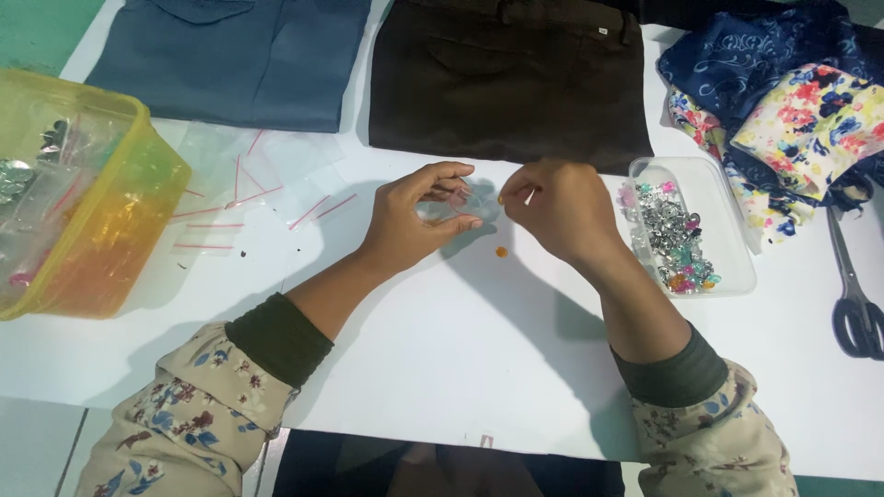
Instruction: Sort and organize small buttons or beads into groups and bags
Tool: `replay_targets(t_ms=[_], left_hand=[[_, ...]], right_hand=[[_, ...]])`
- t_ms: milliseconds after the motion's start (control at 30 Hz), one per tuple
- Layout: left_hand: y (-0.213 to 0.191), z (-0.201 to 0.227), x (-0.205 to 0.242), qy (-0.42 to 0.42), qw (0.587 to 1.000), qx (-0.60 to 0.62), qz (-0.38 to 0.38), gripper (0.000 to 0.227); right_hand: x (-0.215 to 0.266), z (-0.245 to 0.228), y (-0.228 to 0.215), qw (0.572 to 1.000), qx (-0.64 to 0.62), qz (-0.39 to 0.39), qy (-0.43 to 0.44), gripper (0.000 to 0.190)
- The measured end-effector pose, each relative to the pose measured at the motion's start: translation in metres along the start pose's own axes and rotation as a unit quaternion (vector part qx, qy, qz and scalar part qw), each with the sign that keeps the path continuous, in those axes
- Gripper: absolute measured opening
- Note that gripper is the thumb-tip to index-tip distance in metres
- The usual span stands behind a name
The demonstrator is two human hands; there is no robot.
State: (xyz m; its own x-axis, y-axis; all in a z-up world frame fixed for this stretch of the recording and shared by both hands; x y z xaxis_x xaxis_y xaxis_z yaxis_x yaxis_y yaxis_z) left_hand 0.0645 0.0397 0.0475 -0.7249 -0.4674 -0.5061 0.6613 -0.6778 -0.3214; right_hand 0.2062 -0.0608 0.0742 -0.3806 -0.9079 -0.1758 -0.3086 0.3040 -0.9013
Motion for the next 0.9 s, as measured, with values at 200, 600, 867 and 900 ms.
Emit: replay_targets(t_ms=[200,600,867,900], left_hand=[[-0.002,0.001,-0.001,0.002,1.000,0.009,0.014,0.055],[-0.003,0.001,-0.001,0.010,1.000,0.002,0.023,0.054],[-0.002,0.004,-0.001,0.012,1.000,-0.002,0.009,0.052],[-0.002,0.002,-0.001,0.010,1.000,-0.001,0.007,0.051]], right_hand=[[0.006,-0.019,-0.017,0.981,-0.141,0.115,-0.073,0.013],[0.009,-0.037,-0.015,0.986,-0.118,0.079,-0.083,0.012],[0.010,-0.012,0.016,0.991,0.082,-0.100,0.041,0.013],[0.012,-0.008,0.027,0.981,0.109,-0.147,0.057,0.012]])
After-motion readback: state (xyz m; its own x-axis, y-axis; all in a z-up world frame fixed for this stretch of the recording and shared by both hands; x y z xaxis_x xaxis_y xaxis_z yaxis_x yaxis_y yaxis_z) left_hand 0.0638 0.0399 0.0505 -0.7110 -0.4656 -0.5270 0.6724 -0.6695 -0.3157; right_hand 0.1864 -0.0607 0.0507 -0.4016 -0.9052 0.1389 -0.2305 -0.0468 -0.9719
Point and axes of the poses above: each hand's wrist, its own x-axis away from the middle knuckle, its own y-axis out of the palm, z = x × y, the point moved 9 cm from there along -x, towards the middle knuckle, and after that the axes turned 3 degrees about -y, right-handed, at the moved point
